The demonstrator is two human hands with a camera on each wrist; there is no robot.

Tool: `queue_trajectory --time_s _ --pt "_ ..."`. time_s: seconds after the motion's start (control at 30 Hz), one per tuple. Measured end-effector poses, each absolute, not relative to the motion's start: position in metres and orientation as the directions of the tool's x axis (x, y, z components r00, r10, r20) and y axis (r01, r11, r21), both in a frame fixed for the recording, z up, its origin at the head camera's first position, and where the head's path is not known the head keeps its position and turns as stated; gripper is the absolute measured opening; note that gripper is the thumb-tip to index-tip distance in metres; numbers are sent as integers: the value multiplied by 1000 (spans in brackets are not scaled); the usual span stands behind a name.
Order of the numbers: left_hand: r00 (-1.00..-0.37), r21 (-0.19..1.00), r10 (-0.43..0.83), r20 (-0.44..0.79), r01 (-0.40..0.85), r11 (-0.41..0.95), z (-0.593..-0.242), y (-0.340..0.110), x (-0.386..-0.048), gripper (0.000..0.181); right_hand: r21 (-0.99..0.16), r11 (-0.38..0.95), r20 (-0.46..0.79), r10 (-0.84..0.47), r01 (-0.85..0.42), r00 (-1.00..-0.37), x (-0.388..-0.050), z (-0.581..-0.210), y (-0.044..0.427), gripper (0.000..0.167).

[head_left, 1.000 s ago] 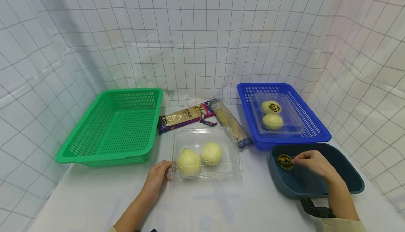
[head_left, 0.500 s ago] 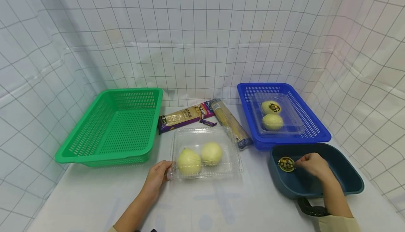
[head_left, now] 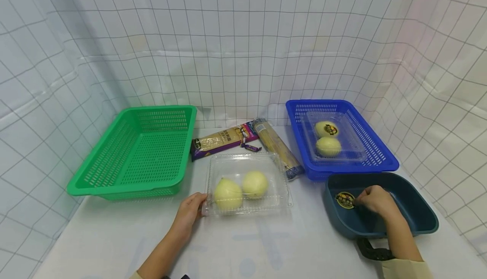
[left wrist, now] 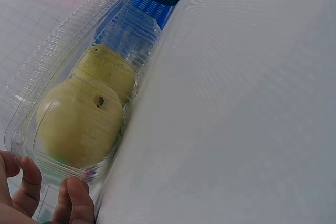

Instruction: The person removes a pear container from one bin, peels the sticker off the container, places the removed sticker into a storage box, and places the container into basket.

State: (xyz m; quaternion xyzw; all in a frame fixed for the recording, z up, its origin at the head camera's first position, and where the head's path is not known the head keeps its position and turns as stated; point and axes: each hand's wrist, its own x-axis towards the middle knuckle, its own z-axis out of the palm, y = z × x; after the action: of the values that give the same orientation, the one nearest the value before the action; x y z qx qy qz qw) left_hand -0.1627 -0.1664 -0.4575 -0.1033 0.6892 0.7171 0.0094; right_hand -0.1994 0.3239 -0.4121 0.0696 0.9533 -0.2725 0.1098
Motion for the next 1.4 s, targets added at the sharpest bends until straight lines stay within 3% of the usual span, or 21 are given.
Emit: queue_trajectory --time_s 0.93,1.4 --pt "-980 987 -124 -156 -149 -61 -458 -166 -163 25 -648 762 34 55 20 -998 -177 -385 288 37" --pt "-980 987 -124 -156 -151 -51 -459 -167 -163 25 -760 644 105 -12 -88 -994 -168 -372 244 31"
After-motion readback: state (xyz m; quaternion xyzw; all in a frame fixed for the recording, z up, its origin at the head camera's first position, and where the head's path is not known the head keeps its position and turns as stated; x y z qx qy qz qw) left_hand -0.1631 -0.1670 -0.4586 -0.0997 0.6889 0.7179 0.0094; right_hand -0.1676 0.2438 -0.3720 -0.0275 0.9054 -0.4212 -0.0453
